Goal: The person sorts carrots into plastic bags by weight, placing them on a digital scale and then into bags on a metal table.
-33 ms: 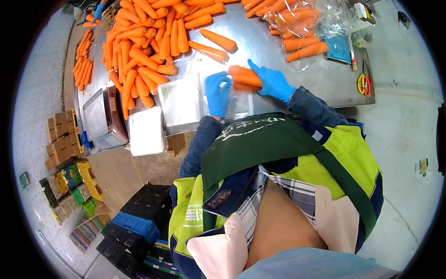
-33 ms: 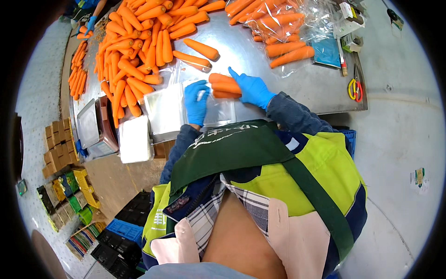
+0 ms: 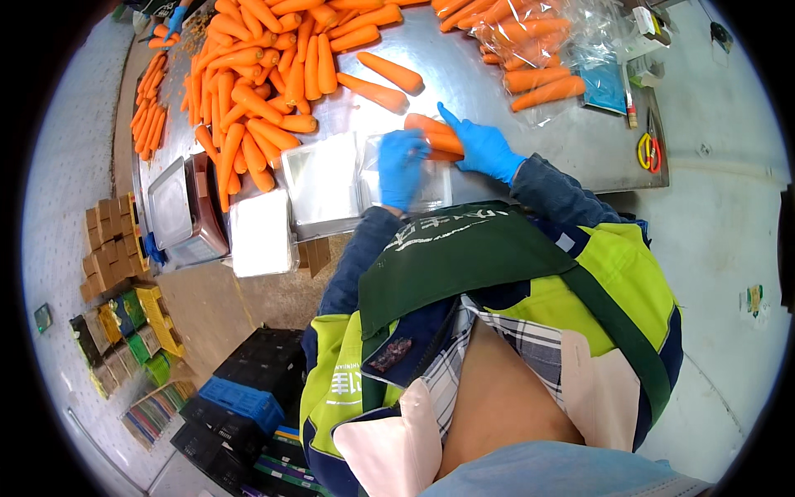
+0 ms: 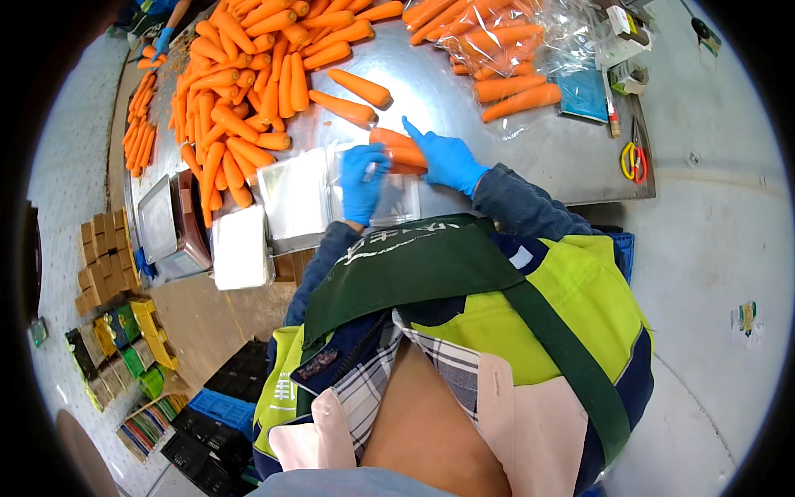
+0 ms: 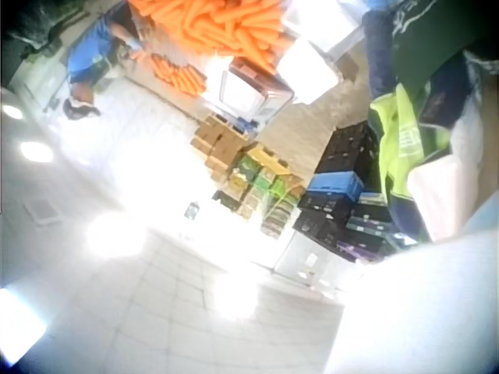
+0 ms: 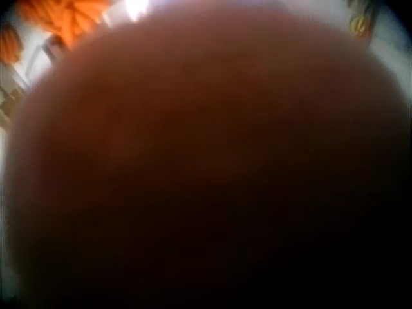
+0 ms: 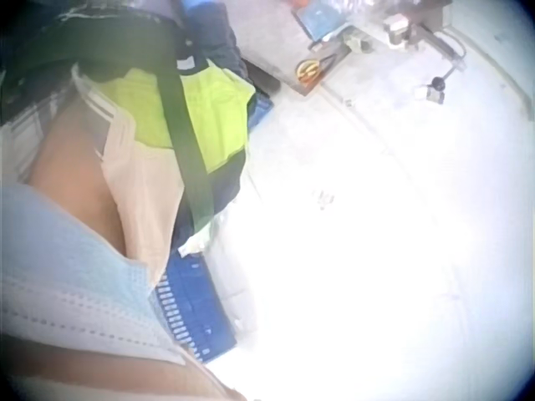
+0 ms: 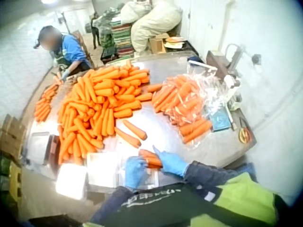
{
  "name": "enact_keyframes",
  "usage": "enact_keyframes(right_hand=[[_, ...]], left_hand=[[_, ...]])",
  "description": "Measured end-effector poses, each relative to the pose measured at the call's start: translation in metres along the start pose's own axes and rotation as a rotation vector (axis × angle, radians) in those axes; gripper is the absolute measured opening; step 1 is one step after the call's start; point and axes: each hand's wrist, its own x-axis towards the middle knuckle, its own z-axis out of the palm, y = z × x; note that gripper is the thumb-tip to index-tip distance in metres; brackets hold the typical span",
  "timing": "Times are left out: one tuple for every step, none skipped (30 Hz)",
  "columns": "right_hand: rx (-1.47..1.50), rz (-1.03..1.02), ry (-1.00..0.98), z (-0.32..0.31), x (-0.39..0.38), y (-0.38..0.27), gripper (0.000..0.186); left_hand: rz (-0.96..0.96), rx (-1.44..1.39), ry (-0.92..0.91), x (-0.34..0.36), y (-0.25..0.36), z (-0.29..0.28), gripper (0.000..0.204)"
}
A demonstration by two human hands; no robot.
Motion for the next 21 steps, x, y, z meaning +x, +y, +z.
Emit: enact_keyframes(right_hand=[[-0.008,-0.027,-0.036,0.0,0.004,-0.002,0.104],[-0.011,-0.05,-0.071,0.0,0.007,-0.003,0.107],[-0.015,-0.074,-0.105,0.0,0.01,-0.005,0.111],[0.091,0.002,-0.183,-0.002,0.012,-0.006,0.106],[0.285,-0.009,-0.114,0.006,0.01,0.001,0.104],[0.475,-0.02,-0.046,0.018,0.006,0.012,0.103],[0.666,-0.03,0.025,0.029,0.002,0.022,0.101],[0.823,0.038,0.015,0.021,-0.003,0.015,0.096],[0.915,0.072,0.017,0.02,-0.008,0.012,0.096],[1.006,0.107,0.02,0.021,-0.012,0.011,0.095],[1.092,0.14,0.007,0.02,-0.019,0.006,0.095],[1.168,0.193,-0.064,0.006,-0.026,-0.006,0.095],[1.183,0.21,-0.065,0.003,-0.031,-0.012,0.096],[1.195,0.235,-0.054,0.0,-0.037,-0.017,0.096],[1.208,0.261,-0.044,-0.002,-0.041,-0.019,0.097],[1.273,0.303,0.022,0.011,-0.043,-0.013,0.097],[1.28,0.357,0.06,0.015,-0.044,-0.01,0.095],[1.287,0.411,0.099,0.019,-0.046,-0.008,0.094],[1.292,0.467,0.138,0.024,-0.048,-0.006,0.093],[1.331,0.43,0.194,0.02,-0.053,-0.014,0.081],[1.433,0.485,0.104,0.019,-0.055,-0.015,0.076]], left_hand=[[0.045,0.173,-0.131,-0.001,0.008,0.011,0.014],[0.07,0.231,-0.263,0.003,0.015,0.015,0.017],[0.095,0.288,-0.396,0.007,0.021,0.016,0.02],[0.133,0.347,-0.353,0.01,0.025,0.01,0.022],[0.177,0.4,-0.313,0.011,0.03,0.004,0.024],[0.219,0.45,-0.27,0.01,0.034,-0.002,0.026],[0.146,0.538,-0.181,-0.008,0.031,-0.006,0.042],[0.009,0.458,-0.04,-0.015,0.04,-0.009,0.048],[-0.12,0.37,0.09,-0.015,0.049,-0.011,0.054],[-0.216,0.36,0.1,-0.005,0.053,-0.009,0.063],[-0.378,0.268,0.03,-0.007,0.047,-0.005,0.059],[-0.526,0.17,-0.04,-0.005,0.033,0.001,0.055],[-0.672,0.069,-0.11,-0.005,0.017,0.007,0.051],[-0.511,0.193,-0.154,0.0,0.006,0.011,0.03],[-0.397,0.272,-0.33,-0.006,0.004,0.013,0.024],[-0.278,0.349,-0.503,-0.016,0.005,0.015,0.019],[-0.153,0.431,-0.671,-0.02,0.012,0.013,0.015],[-0.119,0.389,-0.709,-0.025,0.016,0.013,0.014],[-0.085,0.346,-0.746,-0.031,0.02,0.014,0.014],[-0.045,0.305,-0.789,-0.03,0.025,0.01,0.013],[-0.033,0.281,-0.725,-0.026,0.027,0.006,0.015]])
